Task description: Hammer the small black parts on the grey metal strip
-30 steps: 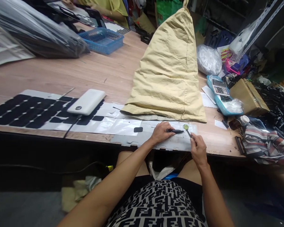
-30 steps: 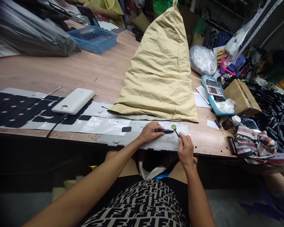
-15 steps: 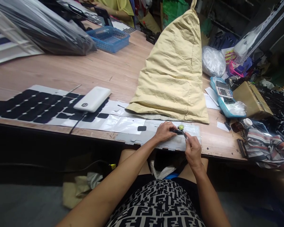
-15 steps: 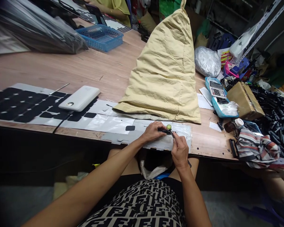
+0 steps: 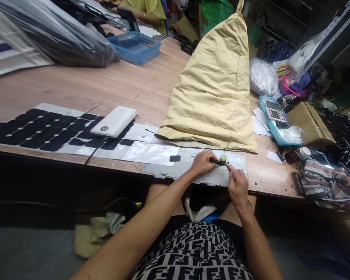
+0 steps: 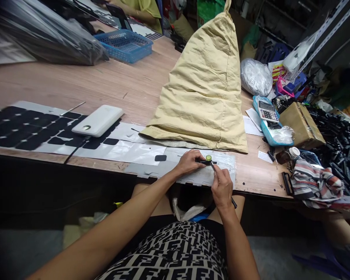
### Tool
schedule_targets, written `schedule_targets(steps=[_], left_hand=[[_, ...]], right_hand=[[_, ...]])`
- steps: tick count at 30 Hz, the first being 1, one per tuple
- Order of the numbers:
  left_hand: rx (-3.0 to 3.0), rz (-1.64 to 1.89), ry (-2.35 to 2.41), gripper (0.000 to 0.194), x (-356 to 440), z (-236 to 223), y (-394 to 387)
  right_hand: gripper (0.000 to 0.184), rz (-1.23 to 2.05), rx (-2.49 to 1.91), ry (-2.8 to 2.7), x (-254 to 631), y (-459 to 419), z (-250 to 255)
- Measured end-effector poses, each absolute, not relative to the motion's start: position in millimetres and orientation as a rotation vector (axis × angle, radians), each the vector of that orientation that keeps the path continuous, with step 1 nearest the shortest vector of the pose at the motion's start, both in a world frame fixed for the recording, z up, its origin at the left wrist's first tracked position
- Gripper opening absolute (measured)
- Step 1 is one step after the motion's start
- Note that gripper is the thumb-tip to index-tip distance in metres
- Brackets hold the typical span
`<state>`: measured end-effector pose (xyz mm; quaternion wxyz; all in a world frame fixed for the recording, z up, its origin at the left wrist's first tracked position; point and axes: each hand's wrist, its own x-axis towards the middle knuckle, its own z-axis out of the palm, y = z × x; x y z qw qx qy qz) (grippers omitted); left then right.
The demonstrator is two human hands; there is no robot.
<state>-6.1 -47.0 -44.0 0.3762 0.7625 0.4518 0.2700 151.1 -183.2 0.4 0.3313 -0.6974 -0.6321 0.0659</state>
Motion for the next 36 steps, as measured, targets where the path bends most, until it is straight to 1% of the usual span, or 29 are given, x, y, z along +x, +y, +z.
schedule_targets(steps=[11, 14, 18, 22, 29, 36], left_hand=[[1.982, 0.689, 1.167, 0.011, -6, -45, -48], [1.994, 0.683, 1.160, 0.011, -7, -45, -48], [2.032, 0.668, 1.122, 0.014, -9, -49, -48], [2.063, 0.628, 1.083, 0.016, -11, -53, -46], [2.187, 0.496, 0.918, 0.019, -20, -46, -50], [2.311, 0.384, 0.641, 0.020, -52, -44, -90]], right_hand=[[0.039, 0.133, -1.912, -1.628, 167, -183, 1], [0.039, 0.005, -2.048, -1.551, 193, -176, -3], [0.036, -0.257, -2.309, -1.423, 237, -167, -19], [0.034, -0.399, -2.362, -1.424, 265, -163, -34], [0.035, -0.409, -2.471, -1.434, 263, -160, -37], [0.033, -0.364, -2.501, -1.425, 258, -161, -34]])
